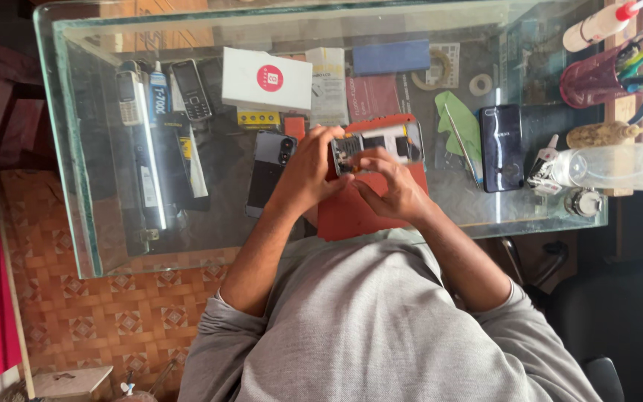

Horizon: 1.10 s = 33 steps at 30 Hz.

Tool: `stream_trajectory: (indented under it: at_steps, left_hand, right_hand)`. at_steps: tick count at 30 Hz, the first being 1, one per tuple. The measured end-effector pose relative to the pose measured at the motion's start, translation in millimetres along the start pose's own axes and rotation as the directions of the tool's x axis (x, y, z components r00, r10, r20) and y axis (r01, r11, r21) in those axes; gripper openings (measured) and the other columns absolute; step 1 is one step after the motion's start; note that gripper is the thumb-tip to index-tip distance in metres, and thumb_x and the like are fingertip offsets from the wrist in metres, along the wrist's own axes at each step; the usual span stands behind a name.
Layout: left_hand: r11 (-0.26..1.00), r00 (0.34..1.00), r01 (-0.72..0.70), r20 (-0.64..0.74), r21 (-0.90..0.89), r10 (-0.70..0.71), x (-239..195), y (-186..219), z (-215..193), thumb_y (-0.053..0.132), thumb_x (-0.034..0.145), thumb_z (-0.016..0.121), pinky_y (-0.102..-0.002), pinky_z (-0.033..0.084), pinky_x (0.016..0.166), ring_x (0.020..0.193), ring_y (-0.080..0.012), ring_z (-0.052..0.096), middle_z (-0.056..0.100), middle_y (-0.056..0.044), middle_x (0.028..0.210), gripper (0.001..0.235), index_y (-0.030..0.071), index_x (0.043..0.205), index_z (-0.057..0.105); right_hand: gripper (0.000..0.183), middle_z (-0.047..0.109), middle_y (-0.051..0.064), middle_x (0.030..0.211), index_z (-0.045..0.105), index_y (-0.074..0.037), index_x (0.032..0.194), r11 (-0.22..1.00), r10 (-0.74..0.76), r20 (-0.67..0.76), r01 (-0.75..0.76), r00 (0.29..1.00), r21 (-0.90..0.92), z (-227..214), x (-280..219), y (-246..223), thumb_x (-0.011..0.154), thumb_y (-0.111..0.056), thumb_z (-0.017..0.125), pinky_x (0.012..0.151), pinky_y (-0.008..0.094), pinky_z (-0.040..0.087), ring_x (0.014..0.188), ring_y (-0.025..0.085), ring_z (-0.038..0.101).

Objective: The person pries open a smartphone and removes numerous internal screws using a screwdriver. They then detach the screen assembly from the phone body while working at a desk filled with electronics.

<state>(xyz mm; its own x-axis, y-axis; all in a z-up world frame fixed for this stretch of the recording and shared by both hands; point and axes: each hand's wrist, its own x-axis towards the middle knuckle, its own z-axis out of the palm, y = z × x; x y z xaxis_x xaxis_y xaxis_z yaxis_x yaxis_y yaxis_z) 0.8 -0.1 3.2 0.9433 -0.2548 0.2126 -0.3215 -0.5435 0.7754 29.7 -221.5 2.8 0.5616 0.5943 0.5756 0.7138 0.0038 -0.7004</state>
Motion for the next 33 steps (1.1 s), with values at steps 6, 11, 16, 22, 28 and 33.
stream_trajectory:
  at_steps: [6,11,16,22,28,33]
  left_hand:
    - [0.981,0.987,-0.081,-0.124,0.178,0.104,-28.7,34.2,-4.2,0.028,0.060,0.095,-0.051,0.037,0.119,0.142,-0.0416,0.041,0.042,-0.022,0.151,0.113,0.000,0.147,0.029]
    - [0.989,0.999,-0.034,0.021,0.147,0.031,-62.8,41.0,4.3,0.037,0.051,0.102,-0.056,0.035,0.115,0.140,-0.0395,0.042,0.043,-0.018,0.151,0.124,0.003,0.146,0.030]
    - [0.977,0.988,-0.125,-0.073,0.170,0.139,-65.2,35.0,22.6,0.028,0.062,0.099,-0.056,0.036,0.121,0.142,-0.0400,0.044,0.045,-0.016,0.148,0.105,0.006,0.142,0.034]
    - [0.978,0.980,-0.116,-0.142,0.175,0.142,-50.7,35.2,22.4,0.023,0.065,0.096,-0.056,0.039,0.122,0.142,-0.0403,0.048,0.047,-0.016,0.145,0.099,0.005,0.140,0.035]
    - [0.996,0.989,-0.009,-0.147,-0.083,-0.003,-29.9,29.0,-1.1,0.029,0.063,0.100,-0.048,0.045,0.113,0.132,-0.0400,0.050,0.045,-0.023,0.147,0.111,0.000,0.146,0.032]
    - [0.997,0.988,0.013,-0.152,0.073,-0.001,-3.3,4.9,-1.2,0.019,0.079,0.095,-0.047,0.043,0.120,0.141,-0.0378,0.048,0.047,-0.019,0.150,0.098,0.004,0.153,0.032]
  right_hand:
    - [0.065,0.071,0.015,0.111,0.040,-0.010,0.139,0.991,0.028,-0.056,-0.035,0.998,-0.126,0.2,-0.8,8.1,0.089,0.012,0.075,0.083,0.039,0.061,0.103,0.031,0.072]
    - [0.066,0.070,0.015,0.110,0.040,-0.011,0.140,0.992,0.049,-0.042,-0.054,0.998,-0.115,1.2,-7.4,13.4,0.090,0.011,0.077,0.081,0.036,0.063,0.103,0.029,0.073]
    - [0.071,0.067,0.016,0.114,0.038,-0.015,0.145,0.999,0.041,0.010,-0.040,0.999,-0.036,-3.7,-1.5,14.1,0.091,0.011,0.075,0.082,0.037,0.063,0.102,0.030,0.073]
    - [0.071,0.066,0.015,0.115,0.038,-0.015,0.146,0.988,0.003,0.007,-0.002,1.000,-0.152,-6.1,11.4,19.1,0.092,0.010,0.076,0.079,0.040,0.060,0.101,0.032,0.071]
    - [0.069,0.066,0.016,0.117,0.039,-0.013,0.145,0.992,0.024,-0.054,-0.031,0.998,-0.120,-1.1,15.0,18.2,0.092,0.011,0.075,0.082,0.038,0.063,0.103,0.030,0.073]
    - [0.068,0.068,0.011,0.107,0.045,-0.014,0.142,0.932,0.088,-0.210,-0.155,0.974,-0.328,11.7,12.6,13.8,0.091,0.007,0.085,0.077,0.035,0.062,0.095,0.029,0.073]
